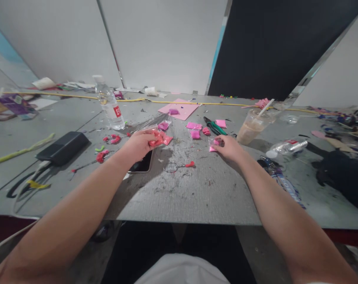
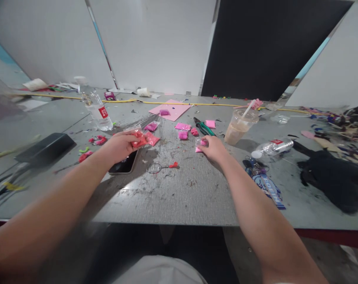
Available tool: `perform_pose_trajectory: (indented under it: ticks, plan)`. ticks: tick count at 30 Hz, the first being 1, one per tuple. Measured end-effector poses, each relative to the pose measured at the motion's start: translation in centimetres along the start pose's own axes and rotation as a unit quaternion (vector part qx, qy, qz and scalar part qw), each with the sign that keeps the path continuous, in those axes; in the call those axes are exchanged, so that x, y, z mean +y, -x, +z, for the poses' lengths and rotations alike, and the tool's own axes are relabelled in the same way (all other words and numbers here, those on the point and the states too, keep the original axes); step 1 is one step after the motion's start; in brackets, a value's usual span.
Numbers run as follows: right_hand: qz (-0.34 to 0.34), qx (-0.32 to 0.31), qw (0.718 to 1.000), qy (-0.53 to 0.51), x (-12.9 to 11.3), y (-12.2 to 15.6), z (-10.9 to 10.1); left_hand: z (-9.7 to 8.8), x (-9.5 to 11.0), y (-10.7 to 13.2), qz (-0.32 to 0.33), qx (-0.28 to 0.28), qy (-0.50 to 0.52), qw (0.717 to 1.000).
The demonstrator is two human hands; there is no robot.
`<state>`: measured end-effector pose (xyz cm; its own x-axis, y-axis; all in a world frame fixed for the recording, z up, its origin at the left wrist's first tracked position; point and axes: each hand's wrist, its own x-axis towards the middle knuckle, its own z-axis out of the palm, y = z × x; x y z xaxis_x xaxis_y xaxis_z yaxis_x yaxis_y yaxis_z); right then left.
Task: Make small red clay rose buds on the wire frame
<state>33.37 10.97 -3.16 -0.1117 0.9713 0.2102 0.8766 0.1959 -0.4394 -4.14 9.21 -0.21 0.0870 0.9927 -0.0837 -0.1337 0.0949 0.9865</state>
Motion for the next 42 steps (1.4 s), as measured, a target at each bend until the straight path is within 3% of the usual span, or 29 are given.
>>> perform_pose_trajectory:
  ticks: [8, 17, 21, 28, 34, 39, 42]
  plan:
    - [-0.055, 0.025, 0.996, -0.061, -1.7, 0.6, -0.2, 0.3, -0.6, 0.4, 0.026, 0.025, -0.042, 0.998]
    - [-0.001, 0.07, 0.998, -0.007, -1.3, -0.3, 0.7, 0.4, -0.4, 0.0, 0.054, 0.049, 0.01, 0.997]
    - [0.005, 0.081, 0.997, 0.019, -2.7, -1.3, 1.0, 0.1, -0.1, -0.2, 0.056, 0.055, 0.022, 0.997]
    - [-0.045, -0.075, 0.996, 0.002, -10.1, -5.5, 2.4, -0.9, -0.3, -0.7, 0.059, 0.093, 0.002, 0.994]
    - [-0.053, -0.184, 0.981, -0.007, -15.8, -9.1, 5.6, -0.8, -0.5, -1.1, 0.064, 0.085, 0.002, 0.994]
    - [-0.035, -0.257, 0.966, 0.001, -17.0, -9.1, 6.7, -0.4, -0.7, -0.9, 0.049, 0.035, -0.012, 0.998]
    - [-0.033, -0.281, 0.959, -0.003, -16.6, -8.6, 6.3, -0.4, -0.9, -1.0, 0.047, 0.038, -0.028, 0.998]
